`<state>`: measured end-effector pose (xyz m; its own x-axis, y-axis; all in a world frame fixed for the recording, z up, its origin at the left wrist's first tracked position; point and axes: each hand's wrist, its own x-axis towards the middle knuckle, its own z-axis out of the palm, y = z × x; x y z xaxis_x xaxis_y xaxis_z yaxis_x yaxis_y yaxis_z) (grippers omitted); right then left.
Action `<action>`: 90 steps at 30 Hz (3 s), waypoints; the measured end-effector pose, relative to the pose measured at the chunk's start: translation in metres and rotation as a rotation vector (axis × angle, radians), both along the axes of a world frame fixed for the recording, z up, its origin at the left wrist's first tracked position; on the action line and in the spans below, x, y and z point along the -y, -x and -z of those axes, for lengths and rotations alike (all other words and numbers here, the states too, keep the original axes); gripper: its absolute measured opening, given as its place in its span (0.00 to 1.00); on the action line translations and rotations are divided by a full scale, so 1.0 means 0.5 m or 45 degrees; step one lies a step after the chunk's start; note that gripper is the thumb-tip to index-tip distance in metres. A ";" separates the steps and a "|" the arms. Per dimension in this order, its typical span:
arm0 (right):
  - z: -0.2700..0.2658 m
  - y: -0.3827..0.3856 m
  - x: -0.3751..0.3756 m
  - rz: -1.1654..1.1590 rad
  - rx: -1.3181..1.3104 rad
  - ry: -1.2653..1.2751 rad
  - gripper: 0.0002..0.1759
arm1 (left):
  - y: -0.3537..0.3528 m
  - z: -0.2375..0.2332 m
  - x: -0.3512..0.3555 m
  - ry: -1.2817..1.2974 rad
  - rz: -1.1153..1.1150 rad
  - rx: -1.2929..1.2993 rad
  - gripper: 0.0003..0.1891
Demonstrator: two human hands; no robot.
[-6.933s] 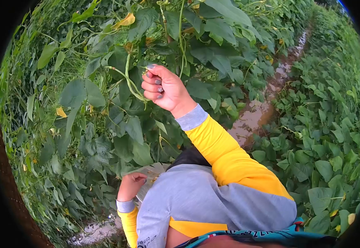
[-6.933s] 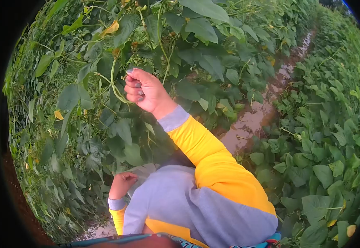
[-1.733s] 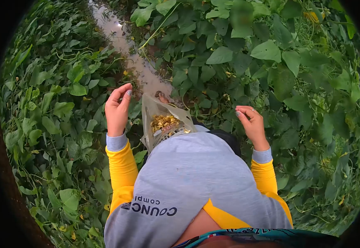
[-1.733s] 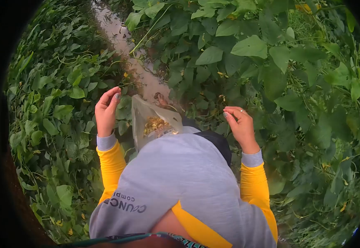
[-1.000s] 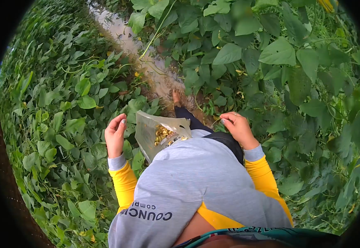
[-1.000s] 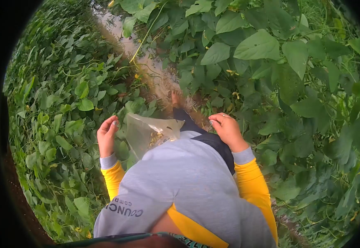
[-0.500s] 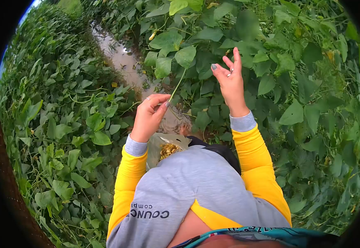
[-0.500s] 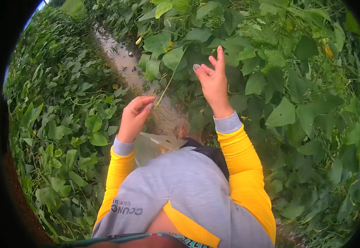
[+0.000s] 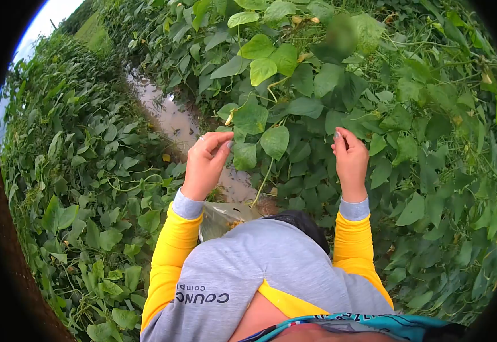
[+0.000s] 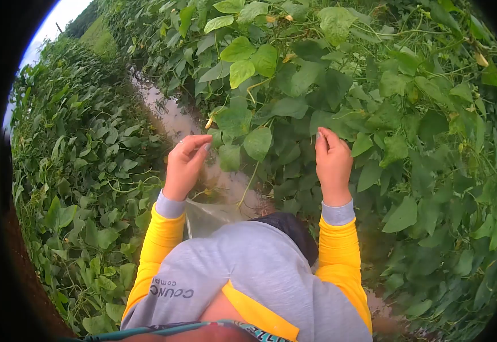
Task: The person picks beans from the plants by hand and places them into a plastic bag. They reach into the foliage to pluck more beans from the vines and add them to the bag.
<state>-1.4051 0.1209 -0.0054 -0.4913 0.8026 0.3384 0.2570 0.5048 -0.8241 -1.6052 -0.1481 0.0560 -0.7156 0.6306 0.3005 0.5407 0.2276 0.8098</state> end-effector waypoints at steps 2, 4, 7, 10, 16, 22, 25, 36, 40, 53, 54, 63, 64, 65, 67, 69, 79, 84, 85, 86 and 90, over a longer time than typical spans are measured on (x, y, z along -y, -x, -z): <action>-0.012 -0.009 0.002 0.029 0.082 0.010 0.15 | 0.019 -0.016 -0.009 0.037 0.017 0.016 0.11; -0.019 -0.022 0.006 0.053 0.146 0.010 0.16 | 0.032 -0.034 -0.014 -0.016 0.025 -0.021 0.10; -0.052 -0.039 0.026 0.052 0.163 -0.016 0.16 | 0.048 -0.042 -0.025 -0.225 0.034 -0.038 0.09; -0.141 -0.028 0.103 -0.102 -0.211 0.264 0.14 | 0.056 -0.105 -0.056 -0.306 0.120 -0.110 0.10; -0.046 0.090 0.290 -1.144 0.065 -0.208 0.06 | 0.112 -0.193 -0.244 -0.212 0.323 -0.089 0.15; -0.056 0.112 0.281 -1.047 0.132 -0.237 0.08 | 0.187 -0.193 -0.465 -0.275 0.287 0.110 0.23; -0.110 0.105 0.217 -0.851 0.044 0.073 0.09 | 0.175 -0.217 -0.495 -0.368 0.294 0.345 0.24; -0.213 0.220 0.007 -0.445 -0.715 0.565 0.16 | 0.187 -0.220 -0.505 -0.603 0.468 0.612 0.15; -0.237 0.269 -0.006 -0.413 -0.747 0.504 0.16 | 0.205 -0.223 -0.519 -0.665 0.430 0.627 0.13; -0.257 0.384 -0.041 0.012 -0.717 -0.002 0.20 | 0.239 -0.192 -0.476 -0.741 0.607 0.587 0.10; -0.255 0.391 -0.046 0.034 -0.705 -0.005 0.19 | 0.240 -0.193 -0.470 -0.749 0.634 0.612 0.09; -0.272 0.358 0.045 0.101 -0.747 0.225 0.09 | 0.290 -0.199 -0.455 -0.567 0.790 0.567 0.10; -0.273 0.344 0.095 0.074 -0.755 0.221 0.09 | 0.297 -0.197 -0.457 -0.559 0.809 0.585 0.10; -0.266 0.330 0.148 0.046 -0.763 0.213 0.09 | 0.305 -0.197 -0.460 -0.552 0.829 0.602 0.10; -0.199 0.311 0.263 -0.067 -0.614 0.235 0.08 | 0.315 -0.195 -0.464 -0.579 0.862 0.659 0.10; -0.131 0.288 0.369 -0.286 -0.051 -0.070 0.12 | 0.318 -0.187 -0.462 -0.634 0.887 0.737 0.08; -0.224 0.290 0.105 0.270 -0.598 0.110 0.18 | 0.317 -0.158 -0.419 -0.504 0.946 0.802 0.14; -0.280 0.347 -0.049 0.634 -0.171 -0.302 0.33 | 0.299 -0.177 -0.282 -0.306 0.981 0.873 0.23; -0.285 0.356 -0.066 0.666 -0.142 -0.311 0.34 | 0.300 -0.167 -0.250 -0.305 0.987 0.900 0.23; -0.288 0.363 -0.077 0.697 -0.114 -0.320 0.35 | 0.305 -0.157 -0.217 -0.304 0.993 0.927 0.24; -0.285 0.365 -0.102 0.699 0.040 -0.401 0.32 | 0.346 -0.098 -0.075 -0.338 0.853 1.046 0.23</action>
